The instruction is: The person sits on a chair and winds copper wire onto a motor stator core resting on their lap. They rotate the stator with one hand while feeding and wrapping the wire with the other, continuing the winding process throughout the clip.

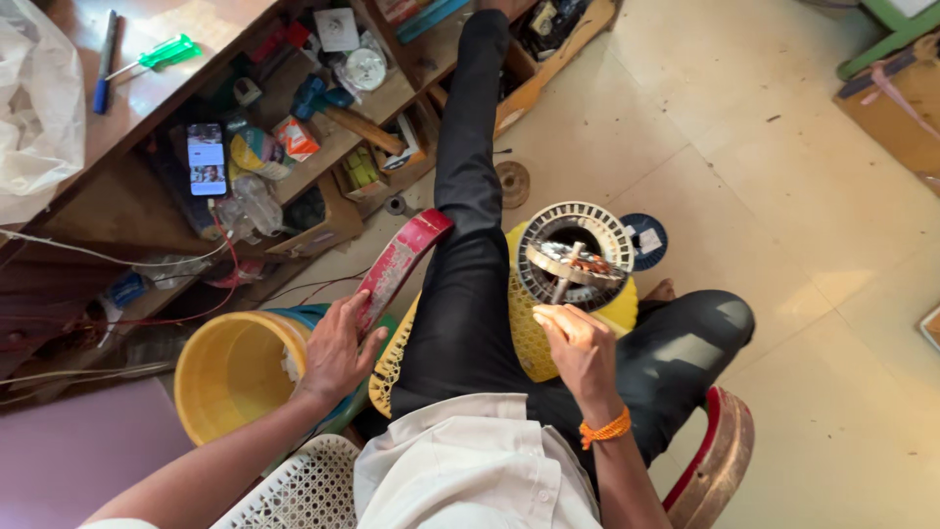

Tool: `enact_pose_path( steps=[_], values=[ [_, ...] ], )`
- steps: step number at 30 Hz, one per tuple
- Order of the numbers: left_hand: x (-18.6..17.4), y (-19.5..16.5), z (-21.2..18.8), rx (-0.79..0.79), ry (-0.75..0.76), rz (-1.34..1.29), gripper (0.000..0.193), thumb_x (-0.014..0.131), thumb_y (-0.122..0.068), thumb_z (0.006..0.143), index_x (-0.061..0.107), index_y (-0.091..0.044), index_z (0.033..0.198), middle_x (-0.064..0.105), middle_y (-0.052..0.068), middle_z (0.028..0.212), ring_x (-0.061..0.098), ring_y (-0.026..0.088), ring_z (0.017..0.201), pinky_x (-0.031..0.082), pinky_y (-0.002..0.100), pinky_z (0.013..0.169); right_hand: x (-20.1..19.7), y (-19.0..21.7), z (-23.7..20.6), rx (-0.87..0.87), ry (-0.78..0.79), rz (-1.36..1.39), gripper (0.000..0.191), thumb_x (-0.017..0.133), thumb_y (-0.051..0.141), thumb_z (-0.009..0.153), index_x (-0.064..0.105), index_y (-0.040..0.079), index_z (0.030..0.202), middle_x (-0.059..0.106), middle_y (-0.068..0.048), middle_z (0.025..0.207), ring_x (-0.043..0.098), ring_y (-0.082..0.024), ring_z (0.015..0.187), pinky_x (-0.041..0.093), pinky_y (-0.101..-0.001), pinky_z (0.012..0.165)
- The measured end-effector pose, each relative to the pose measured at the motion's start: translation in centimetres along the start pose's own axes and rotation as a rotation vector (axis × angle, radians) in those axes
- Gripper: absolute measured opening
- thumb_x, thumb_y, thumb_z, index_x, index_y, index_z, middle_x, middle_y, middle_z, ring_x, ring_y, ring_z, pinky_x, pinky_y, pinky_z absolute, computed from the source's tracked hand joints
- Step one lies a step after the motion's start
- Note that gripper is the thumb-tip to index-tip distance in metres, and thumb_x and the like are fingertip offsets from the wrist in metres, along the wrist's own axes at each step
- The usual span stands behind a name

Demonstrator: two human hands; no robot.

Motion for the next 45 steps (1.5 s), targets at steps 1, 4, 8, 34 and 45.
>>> enact_pose_path(
  steps=[1, 4, 8, 34, 45],
  values=[
    [-0.1, 0.1, 0.0, -0.023, 0.006, 0.003, 0.059, 0.067, -0.034, 0.092, 0.048, -0.005, 0.14, 0.06, 0.021, 0.124, 0.06, 0.041, 0.111, 0.049, 0.048, 0.093, 0.2, 0.3, 0.1, -0.024, 0.0, -0.014, 0.007, 0.072, 0.005, 0.089, 0.075, 0.002, 0.095, 0.074, -0.011, 0.087, 0.072, -0.028, 0.075, 0.056, -0.0337, 0.066],
    [-0.3, -0.2, 0.3, -0.098, 0.02, -0.011, 0.055, 0.068, -0.031, 0.095, 0.049, -0.008, 0.142, 0.061, 0.019, 0.126, 0.061, 0.04, 0.112, 0.049, 0.048, 0.094, 0.2, 0.8, 0.3, -0.086, 0.0, -0.037, 0.007, 0.071, 0.003, 0.09, 0.074, 0.001, 0.096, 0.073, -0.013, 0.089, 0.072, -0.03, 0.077, 0.055, -0.0342, 0.068],
    [-0.3, -1.9, 1.1, -0.124, 0.078, 0.047, 0.056, 0.074, -0.027, 0.092, 0.049, -0.008, 0.139, 0.059, 0.018, 0.123, 0.056, 0.038, 0.11, 0.044, 0.049, 0.098, 0.1, -0.4, -0.6, -0.059, 0.021, -0.033, 0.005, 0.07, 0.001, 0.093, 0.073, 0.0, 0.097, 0.072, -0.014, 0.09, 0.072, -0.03, 0.08, 0.055, -0.0345, 0.07],
    [10.9, -16.5, 16.7, 0.947, 0.206, -0.63, 0.042, 0.081, -0.027, 0.092, 0.064, -0.009, 0.125, 0.067, 0.01, 0.112, 0.063, 0.032, 0.107, 0.048, 0.043, 0.096, 0.4, -3.8, -1.6, -0.063, 0.04, -0.286, 0.015, 0.078, 0.014, 0.091, 0.071, 0.003, 0.083, 0.07, -0.015, 0.076, 0.07, -0.033, 0.07, 0.054, -0.0411, 0.063],
    [11.5, -16.8, 16.5, 0.845, 0.195, -0.754, 0.043, 0.086, -0.023, 0.087, 0.065, -0.006, 0.12, 0.069, 0.01, 0.112, 0.064, 0.033, 0.108, 0.05, 0.041, 0.098, -0.4, -1.9, -1.4, -0.104, 0.034, -0.193, 0.011, 0.074, 0.015, 0.092, 0.076, 0.004, 0.094, 0.075, -0.012, 0.087, 0.074, -0.028, 0.076, 0.058, -0.0347, 0.066]
  ],
)
Point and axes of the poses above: each hand's wrist, its own z-axis towards the middle knuckle, its own x-axis out of the palm, y = z × x, the point moved 3 cm from there along z, towards the middle knuckle
